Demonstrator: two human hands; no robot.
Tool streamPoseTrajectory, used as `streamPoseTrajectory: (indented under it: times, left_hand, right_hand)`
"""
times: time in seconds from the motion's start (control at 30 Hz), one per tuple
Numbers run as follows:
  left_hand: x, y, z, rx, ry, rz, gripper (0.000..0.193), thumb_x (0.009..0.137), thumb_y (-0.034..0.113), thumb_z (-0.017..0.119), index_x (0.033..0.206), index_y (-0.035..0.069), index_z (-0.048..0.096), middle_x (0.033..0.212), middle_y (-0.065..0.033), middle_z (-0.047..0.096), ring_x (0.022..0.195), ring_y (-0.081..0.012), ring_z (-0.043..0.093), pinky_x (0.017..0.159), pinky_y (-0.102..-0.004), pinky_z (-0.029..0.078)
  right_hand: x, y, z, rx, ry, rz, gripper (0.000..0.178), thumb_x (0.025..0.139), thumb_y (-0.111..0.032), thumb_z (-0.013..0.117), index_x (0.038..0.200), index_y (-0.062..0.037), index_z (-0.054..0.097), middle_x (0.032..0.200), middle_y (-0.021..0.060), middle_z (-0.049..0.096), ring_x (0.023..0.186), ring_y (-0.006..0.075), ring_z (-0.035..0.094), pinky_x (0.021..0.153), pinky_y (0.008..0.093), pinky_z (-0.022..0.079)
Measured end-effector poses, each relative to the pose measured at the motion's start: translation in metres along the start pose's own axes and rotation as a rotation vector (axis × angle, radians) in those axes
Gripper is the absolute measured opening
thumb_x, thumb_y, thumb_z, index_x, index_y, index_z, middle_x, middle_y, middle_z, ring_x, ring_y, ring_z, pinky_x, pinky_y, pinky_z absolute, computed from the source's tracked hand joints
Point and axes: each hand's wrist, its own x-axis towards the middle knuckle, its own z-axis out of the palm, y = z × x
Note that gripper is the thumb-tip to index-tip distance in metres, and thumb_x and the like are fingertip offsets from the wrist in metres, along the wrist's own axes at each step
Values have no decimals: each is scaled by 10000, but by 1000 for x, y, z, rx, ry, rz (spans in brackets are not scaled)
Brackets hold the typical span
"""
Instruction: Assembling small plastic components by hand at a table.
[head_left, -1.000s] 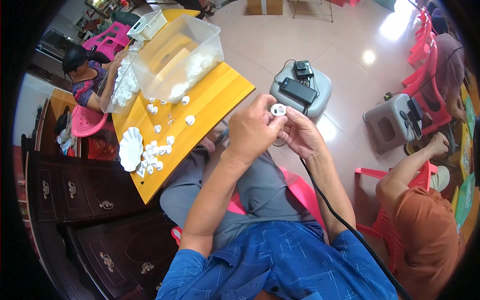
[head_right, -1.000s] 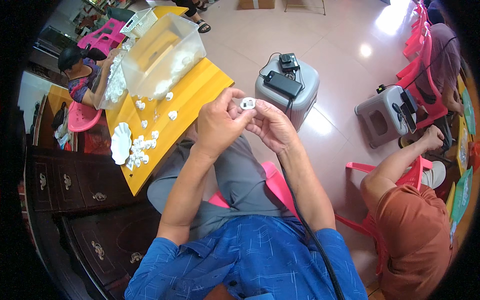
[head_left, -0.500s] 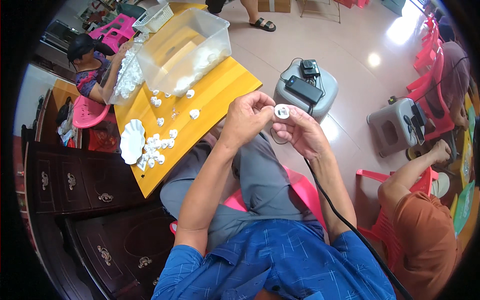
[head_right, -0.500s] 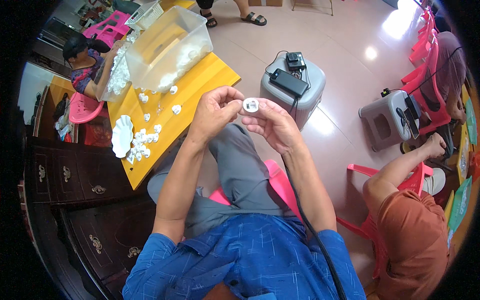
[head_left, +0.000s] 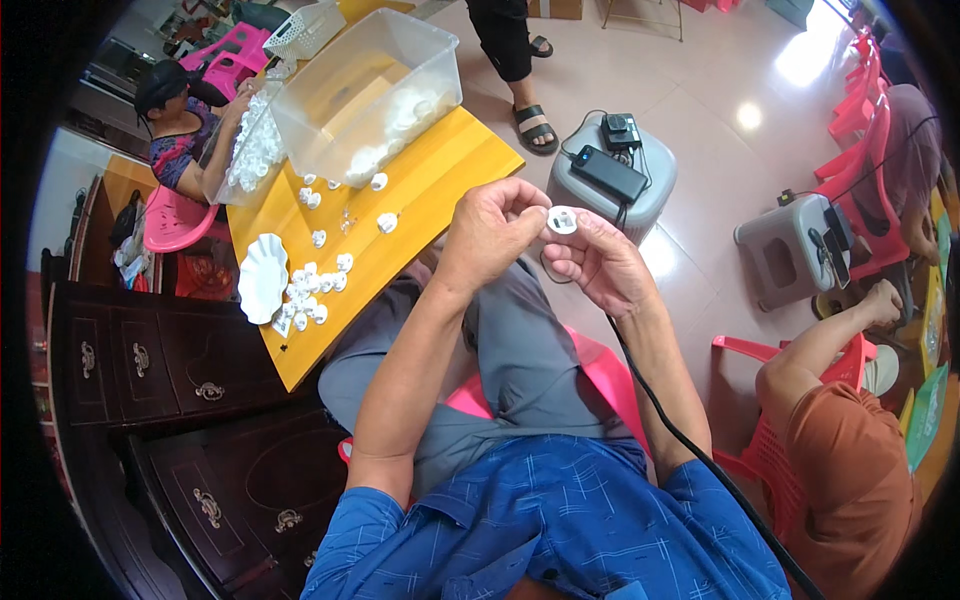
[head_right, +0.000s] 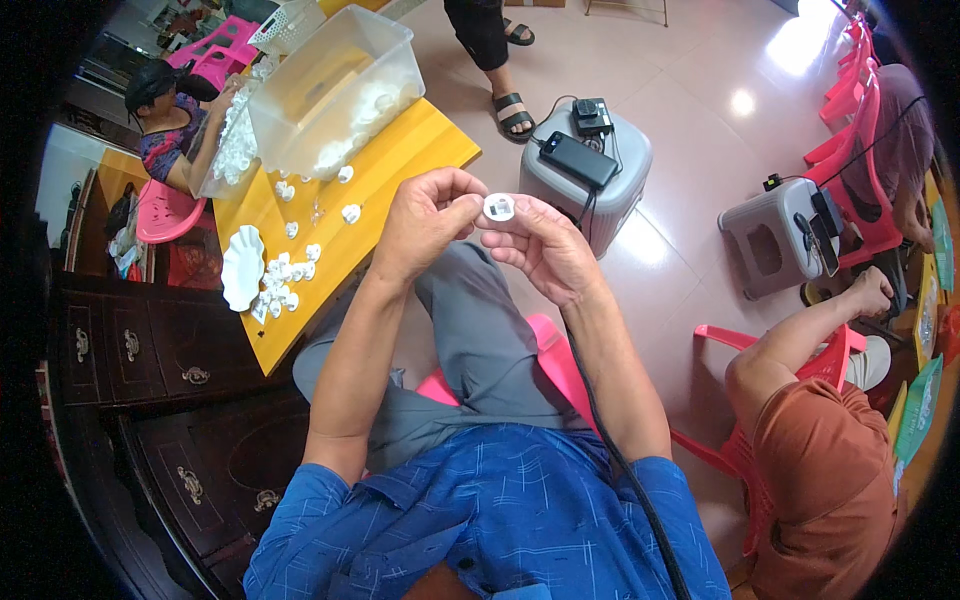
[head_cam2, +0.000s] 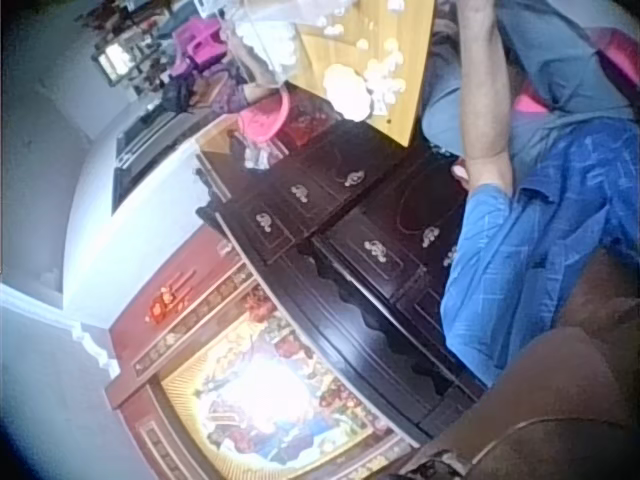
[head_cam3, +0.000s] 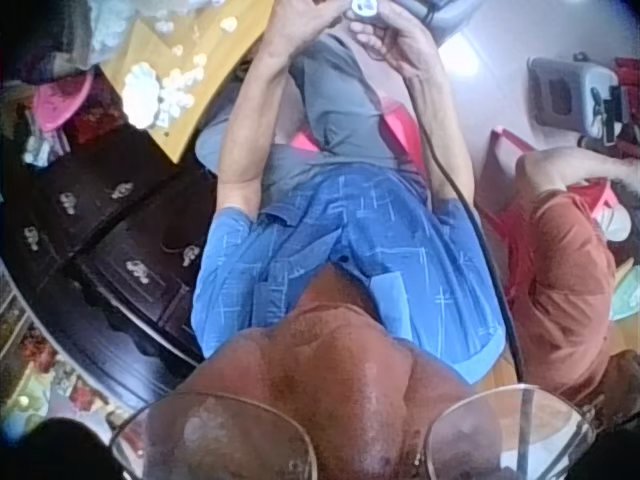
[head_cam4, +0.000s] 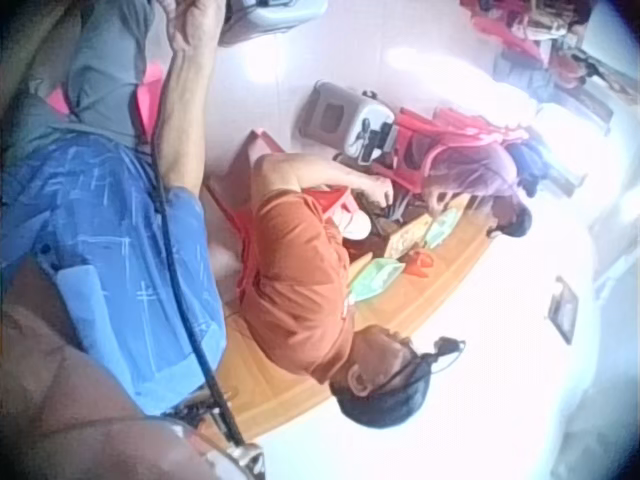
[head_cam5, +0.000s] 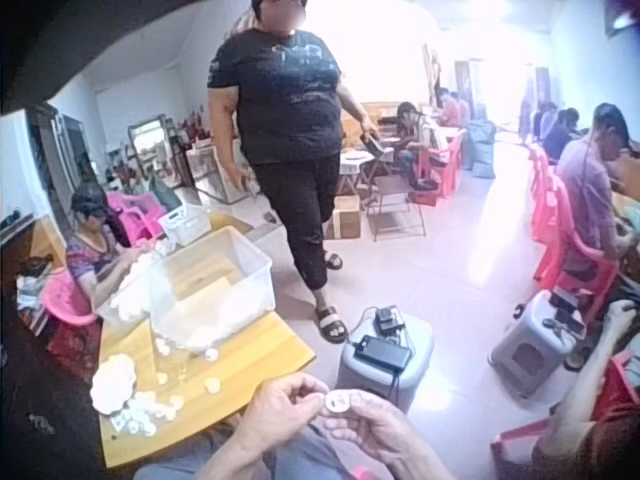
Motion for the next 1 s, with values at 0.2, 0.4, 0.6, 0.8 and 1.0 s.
streamPoseTrajectory:
  times: [0.2,0.4,0.6,0.8,1.0]
  left_hand:
    - [-2,-4,-2,-45,-6,-12,133,849,42,659,949,-26,714,825,-46,725,712,-87,666,655,-242,539]
    - [-5,-3,-1,79,18,54,152,855,61,686,983,-18,698,870,-45,711,736,-87,647,674,-246,533]
    - [-18,8,8,384,65,242,230,797,53,729,1015,-1,682,913,-62,681,774,-129,643,717,-275,533]
    - [-19,9,8,510,119,312,222,773,67,733,983,24,673,899,-102,657,798,-223,667,736,-338,545]
    - [-20,10,8,551,112,308,209,774,62,721,974,27,673,872,-102,647,792,-233,665,726,-357,542]
  right_hand:
    - [1,4,-1,24,-5,10,333,1045,-207,544,1272,35,572,1111,183,721,920,205,744,799,303,636]
    - [3,5,3,0,15,2,303,1035,-193,574,1247,24,581,1091,135,717,921,194,743,791,297,637]
    - [8,8,2,-24,46,-26,281,1025,-218,609,1206,-4,596,1046,87,708,868,154,730,770,276,633]
    - [10,9,9,-53,78,-31,262,1024,-237,617,1170,-20,603,1016,66,699,844,126,708,758,267,628]
    - [10,11,9,-119,91,-73,254,1025,-249,622,1171,-41,614,1011,44,694,854,120,698,759,257,610]
